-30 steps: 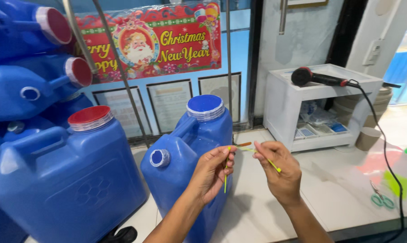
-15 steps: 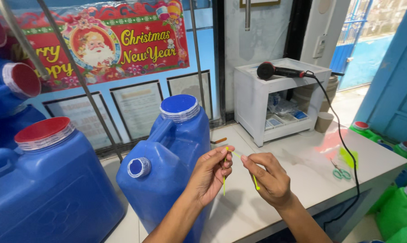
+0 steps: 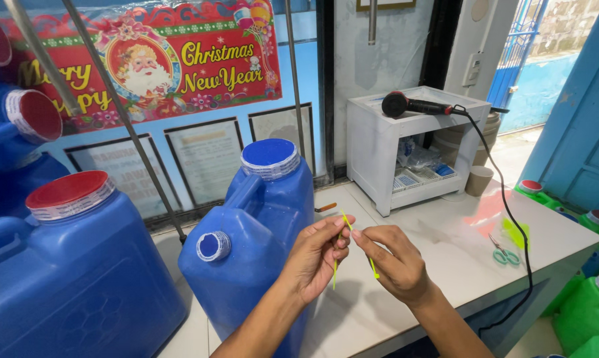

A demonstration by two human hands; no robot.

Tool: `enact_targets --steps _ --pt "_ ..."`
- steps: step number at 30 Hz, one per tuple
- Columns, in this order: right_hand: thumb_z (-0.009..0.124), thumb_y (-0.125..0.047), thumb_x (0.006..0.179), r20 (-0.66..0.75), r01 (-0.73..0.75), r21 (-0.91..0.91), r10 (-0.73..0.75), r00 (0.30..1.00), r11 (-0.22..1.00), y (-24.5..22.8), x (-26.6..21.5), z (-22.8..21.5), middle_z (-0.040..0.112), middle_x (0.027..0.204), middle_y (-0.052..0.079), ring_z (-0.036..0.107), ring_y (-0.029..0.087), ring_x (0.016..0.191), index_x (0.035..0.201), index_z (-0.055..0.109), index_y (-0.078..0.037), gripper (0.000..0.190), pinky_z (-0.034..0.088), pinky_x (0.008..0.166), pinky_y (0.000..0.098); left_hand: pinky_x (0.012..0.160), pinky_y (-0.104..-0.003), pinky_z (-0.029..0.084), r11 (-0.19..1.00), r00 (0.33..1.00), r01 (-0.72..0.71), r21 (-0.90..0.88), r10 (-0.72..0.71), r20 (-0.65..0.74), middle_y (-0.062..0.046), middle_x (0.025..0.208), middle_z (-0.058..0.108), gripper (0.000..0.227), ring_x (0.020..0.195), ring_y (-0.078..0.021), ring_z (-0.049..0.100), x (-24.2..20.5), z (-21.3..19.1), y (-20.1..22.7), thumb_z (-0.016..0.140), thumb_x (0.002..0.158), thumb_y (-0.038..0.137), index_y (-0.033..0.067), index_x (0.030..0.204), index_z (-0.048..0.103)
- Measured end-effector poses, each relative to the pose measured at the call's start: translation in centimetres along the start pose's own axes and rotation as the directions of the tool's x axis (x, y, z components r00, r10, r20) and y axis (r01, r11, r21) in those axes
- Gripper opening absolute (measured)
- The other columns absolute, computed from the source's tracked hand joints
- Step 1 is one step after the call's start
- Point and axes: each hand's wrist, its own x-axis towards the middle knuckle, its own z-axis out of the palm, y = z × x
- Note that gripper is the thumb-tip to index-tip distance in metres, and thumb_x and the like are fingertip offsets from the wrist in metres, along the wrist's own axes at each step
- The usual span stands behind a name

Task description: The person secures the caps of multiple blue and green jerrycans by inserting yellow zip ties through the handles and tightening them. They use scissors to cut the excess length of the zip ties after securing each container.

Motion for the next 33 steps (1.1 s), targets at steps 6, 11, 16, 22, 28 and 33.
enact_targets --steps 6,11,16,22,28,33 --pt "0.075 0.019 0.076 -0.165 -0.024 -0.106 0.006 0.986 0.994 -0.6 0.2 0.9 0.067 0.094 0.010 0.066 0.025 0.084 0.115 0.071 0.002 0.042 0.054 0.071 0.0339 0.057 -0.021 0.045 0.998 0.998 -0.060 -0.011 0.060 -0.006 -0.006 0.083 0.066 0.023 0.069 -0.0091 0.058 -0.3 -0.3 1.2 0.066 0.098 0.010 -0.0078 0.112 0.066" --pt "0.075 0.018 0.076 -0.167 -0.006 -0.072 -0.006 0.986 0.997 -0.3 -0.1 1.6 0.066 0.094 0.010 0.066 0.024 0.085 0.115 0.071 0.003 0.042 0.053 0.071 0.0340 0.060 -0.022 0.047 0.998 0.998 -0.056 0.018 0.057 -0.041 -0.006 0.085 0.067 0.022 0.071 -0.0099 0.060 -0.5 -0.6 1.9 0.065 0.097 0.011 -0.0064 0.111 0.066" --pt "0.074 0.018 0.071 -0.133 0.001 -0.057 -0.009 0.991 0.998 -0.3 -0.2 1.5 0.066 0.095 0.011 0.066 0.025 0.085 0.114 0.071 0.003 0.046 0.053 0.070 0.0341 0.061 -0.022 0.047 0.999 0.999 -0.039 0.030 0.040 -0.011 -0.007 0.086 0.068 0.023 0.071 -0.0092 0.061 -0.5 -0.7 1.6 0.065 0.098 0.011 -0.0066 0.113 0.067" --pt "0.073 0.017 0.072 -0.087 -0.013 -0.042 0.009 0.996 0.999 -0.1 0.0 1.3 0.067 0.100 0.012 0.067 0.027 0.088 0.115 0.071 0.002 0.046 0.056 0.075 0.0359 0.061 -0.021 0.047 0.998 1.000 0.010 0.058 -0.010 0.003 -0.005 0.085 0.068 0.023 0.070 -0.0087 0.062 0.0 -0.8 0.9 0.065 0.098 0.011 -0.0059 0.113 0.067" --pt "0.075 0.014 0.085 -0.110 -0.186 0.043 0.190 0.976 0.982 0.5 -2.1 -1.4 0.068 0.111 0.016 0.070 0.032 0.098 0.116 0.062 0.005 0.035 0.058 0.083 0.0391 0.063 -0.023 0.048 0.986 0.998 0.010 0.168 0.000 -0.058 -0.005 0.085 0.069 0.025 0.071 -0.0100 0.063 1.6 -0.1 -2.7 0.067 0.097 0.014 -0.0055 0.113 0.068" --pt "0.075 0.007 0.087 -0.061 -0.382 -0.136 0.377 0.924 0.914 -1.0 -3.8 -6.5 0.066 0.106 0.011 0.067 0.028 0.093 0.110 0.067 -0.002 0.026 0.056 0.080 0.0370 0.078 -0.031 0.056 0.965 0.997 -0.020 0.261 0.038 -0.065 -0.013 0.095 0.072 0.023 0.085 -0.0182 0.070 2.4 2.7 -7.1 0.061 0.099 0.013 -0.0059 0.112 0.065"
